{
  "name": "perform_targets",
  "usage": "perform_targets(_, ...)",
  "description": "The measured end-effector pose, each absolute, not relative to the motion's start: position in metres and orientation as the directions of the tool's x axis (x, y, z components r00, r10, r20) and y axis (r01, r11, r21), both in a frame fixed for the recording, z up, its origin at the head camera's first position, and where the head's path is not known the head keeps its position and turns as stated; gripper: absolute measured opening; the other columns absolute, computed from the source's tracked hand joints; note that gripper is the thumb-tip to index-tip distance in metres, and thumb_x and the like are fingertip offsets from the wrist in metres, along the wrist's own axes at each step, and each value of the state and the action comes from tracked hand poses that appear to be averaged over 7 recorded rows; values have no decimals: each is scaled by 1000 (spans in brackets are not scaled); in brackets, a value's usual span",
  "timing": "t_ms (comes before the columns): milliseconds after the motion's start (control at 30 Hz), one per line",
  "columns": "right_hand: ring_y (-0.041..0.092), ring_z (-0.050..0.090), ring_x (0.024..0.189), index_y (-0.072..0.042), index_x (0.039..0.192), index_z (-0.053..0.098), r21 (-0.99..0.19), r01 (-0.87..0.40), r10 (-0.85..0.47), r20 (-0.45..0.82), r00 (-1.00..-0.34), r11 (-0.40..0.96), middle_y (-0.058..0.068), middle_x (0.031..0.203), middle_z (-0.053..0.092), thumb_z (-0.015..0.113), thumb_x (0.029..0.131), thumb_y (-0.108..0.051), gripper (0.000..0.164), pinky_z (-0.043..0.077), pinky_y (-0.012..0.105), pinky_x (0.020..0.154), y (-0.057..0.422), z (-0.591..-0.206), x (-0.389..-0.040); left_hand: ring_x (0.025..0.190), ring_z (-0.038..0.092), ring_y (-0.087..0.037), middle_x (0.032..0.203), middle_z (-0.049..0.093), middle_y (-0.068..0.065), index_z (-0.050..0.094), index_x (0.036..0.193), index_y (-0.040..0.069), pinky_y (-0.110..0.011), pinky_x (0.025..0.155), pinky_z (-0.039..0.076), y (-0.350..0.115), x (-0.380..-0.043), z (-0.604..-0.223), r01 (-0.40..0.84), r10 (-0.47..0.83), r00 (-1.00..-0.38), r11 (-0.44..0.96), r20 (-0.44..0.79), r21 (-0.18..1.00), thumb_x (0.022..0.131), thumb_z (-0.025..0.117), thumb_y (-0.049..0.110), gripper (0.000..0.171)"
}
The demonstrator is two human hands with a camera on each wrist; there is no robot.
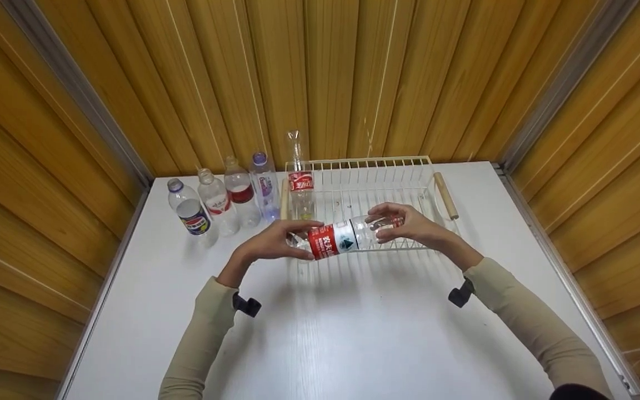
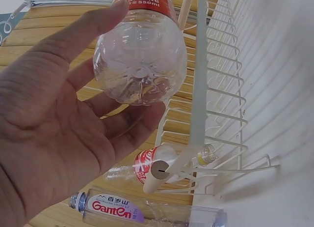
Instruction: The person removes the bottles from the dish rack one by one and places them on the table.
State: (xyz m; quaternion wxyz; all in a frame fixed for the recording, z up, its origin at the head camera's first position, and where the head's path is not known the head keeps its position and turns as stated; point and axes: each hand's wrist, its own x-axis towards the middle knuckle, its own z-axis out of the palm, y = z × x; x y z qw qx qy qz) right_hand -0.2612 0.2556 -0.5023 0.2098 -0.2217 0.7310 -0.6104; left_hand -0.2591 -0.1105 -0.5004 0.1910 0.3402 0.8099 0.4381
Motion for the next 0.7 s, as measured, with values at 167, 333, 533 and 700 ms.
perform_targets(167, 35, 60, 129, 0, 145, 49, -978, -99, -579, -28, -815, 186, 22, 143, 58, 79, 89, -9, 64, 60, 35, 93, 261, -505, -263, 127, 60, -27, 143, 62, -7, 55, 148, 25, -49, 104, 53, -112, -260, -504, 368, 711, -703, 355, 8, 859, 88, 82, 24, 67)
perform_targets(333, 31, 59, 131, -9, 147, 49, -972, -113, -562, -23, -827, 206, 16, 144, 58, 79, 89, -10, 65, 58, 32, 97, 274, -503, -263, 129, 60, -29, 144, 60, -8, 54, 149, 21, -49, 104, 52, -119, -258, -509, 367, 708, -706, 326, 32, 872, 88, 81, 22, 66)
perform_targets(533, 31, 61, 129, -7, 150, 46, -958, -133, -522, -21, -853, 256, 22, 144, 55, 76, 91, -10, 66, 57, 29, 96, 300, -502, -266, 131, 58, -29, 145, 60, -7, 53, 149, 21, -51, 107, 49, -136, -256, -516, 323, 658, -751, 307, 45, 895, 89, 81, 23, 66)
perform_targets(700, 33, 62, 126, -4, 148, 47, -927, -184, -482, 4, -876, 328, 22, 140, 58, 75, 93, -11, 63, 58, 24, 93, 327, -505, -270, 134, 56, -31, 147, 59, -8, 52, 150, 21, -56, 112, 42, -154, -252, -519, 275, 568, -820, 291, 65, 916, 88, 81, 20, 68)
